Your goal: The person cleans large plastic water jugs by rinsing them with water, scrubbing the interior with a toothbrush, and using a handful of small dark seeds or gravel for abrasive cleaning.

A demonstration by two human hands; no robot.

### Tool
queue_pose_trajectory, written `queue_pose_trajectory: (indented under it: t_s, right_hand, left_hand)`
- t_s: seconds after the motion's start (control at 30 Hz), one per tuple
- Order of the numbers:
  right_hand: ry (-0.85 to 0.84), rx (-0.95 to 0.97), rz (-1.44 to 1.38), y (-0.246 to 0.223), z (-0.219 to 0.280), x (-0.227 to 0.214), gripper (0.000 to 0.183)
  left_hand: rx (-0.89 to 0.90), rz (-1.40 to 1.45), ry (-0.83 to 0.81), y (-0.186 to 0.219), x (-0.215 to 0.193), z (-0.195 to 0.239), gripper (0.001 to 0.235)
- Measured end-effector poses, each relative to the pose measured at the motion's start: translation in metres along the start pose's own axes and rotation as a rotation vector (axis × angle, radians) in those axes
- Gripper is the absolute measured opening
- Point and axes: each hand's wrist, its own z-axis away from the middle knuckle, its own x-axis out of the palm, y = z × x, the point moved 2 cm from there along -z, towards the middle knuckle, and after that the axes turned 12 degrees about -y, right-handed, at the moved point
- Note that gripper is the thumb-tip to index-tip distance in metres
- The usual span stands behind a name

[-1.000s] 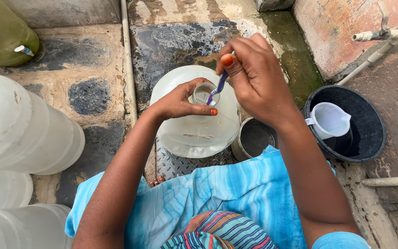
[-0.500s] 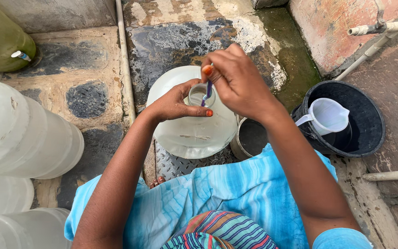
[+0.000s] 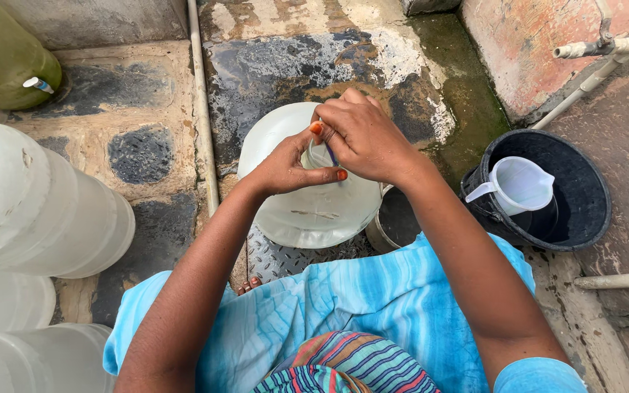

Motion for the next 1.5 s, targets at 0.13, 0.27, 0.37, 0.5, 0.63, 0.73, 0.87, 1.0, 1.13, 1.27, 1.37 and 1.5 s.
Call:
queue_pose_trajectory:
  t_s: [0.13, 0.27, 0.37, 0.5, 0.63, 0.73, 0.87, 1.0, 1.13, 1.27, 1.37, 1.5]
  right_hand:
    - [0.085, -0.043, -0.129, -0.017, 0.02, -0.04, 0.013]
    - [0.15, -0.058, -0.147, -0.024, 0.021, -0.053, 0.02]
    - [0.136, -0.05, -0.206, -0.011, 0.003, -0.028, 0.024]
    - [0.131, 0.014, -0.359, 0.015, -0.009, 0.002, 0.034]
    - [0.148, 0.078, -0.505, 0.03, -0.009, 0.014, 0.04]
    - [0.16, 0.159, -0.609, 0.038, -0.011, 0.023, 0.039]
    - [0.204, 0.092, -0.54, 0.041, -0.016, 0.035, 0.035]
    - [0.208, 0.143, -0.444, 0.039, -0.02, 0.045, 0.028]
    - [0.224, 0.132, -0.348, 0.033, -0.019, 0.044, 0.023]
    - [0.224, 0.108, -0.37, 0.026, -0.014, 0.038, 0.024]
    - [0.215, 0.122, -0.355, 0.021, -0.012, 0.036, 0.024]
    - [0.217, 0.111, -0.382, 0.018, -0.007, 0.037, 0.025]
  left_hand:
    - [0.199, -0.236, 0.264, 0.0, 0.012, 0.004, 0.123]
    - [0.162, -0.735, 0.483, -0.003, 0.015, 0.009, 0.149]
    - [0.093, -0.792, 0.455, -0.016, 0.011, 0.013, 0.152]
    - [0.002, -0.766, 0.405, -0.033, 0.001, 0.011, 0.138]
    - [-0.051, -0.726, 0.408, -0.035, 0.0, 0.011, 0.126]
    - [-0.185, -0.69, 0.391, -0.03, 0.004, 0.01, 0.153]
    - [-0.087, -0.786, 0.522, -0.019, 0.01, 0.007, 0.165]
    - [-0.074, -0.873, 0.642, -0.02, 0.018, 0.009, 0.163]
    - [-0.147, -0.778, 0.646, -0.028, 0.023, 0.009, 0.14]
    - [-0.157, -0.75, 0.573, -0.03, 0.014, 0.011, 0.107]
    - [-0.248, -0.725, 0.455, -0.035, 0.003, 0.014, 0.104]
    - [-0.168, -0.769, 0.562, -0.043, 0.012, 0.014, 0.126]
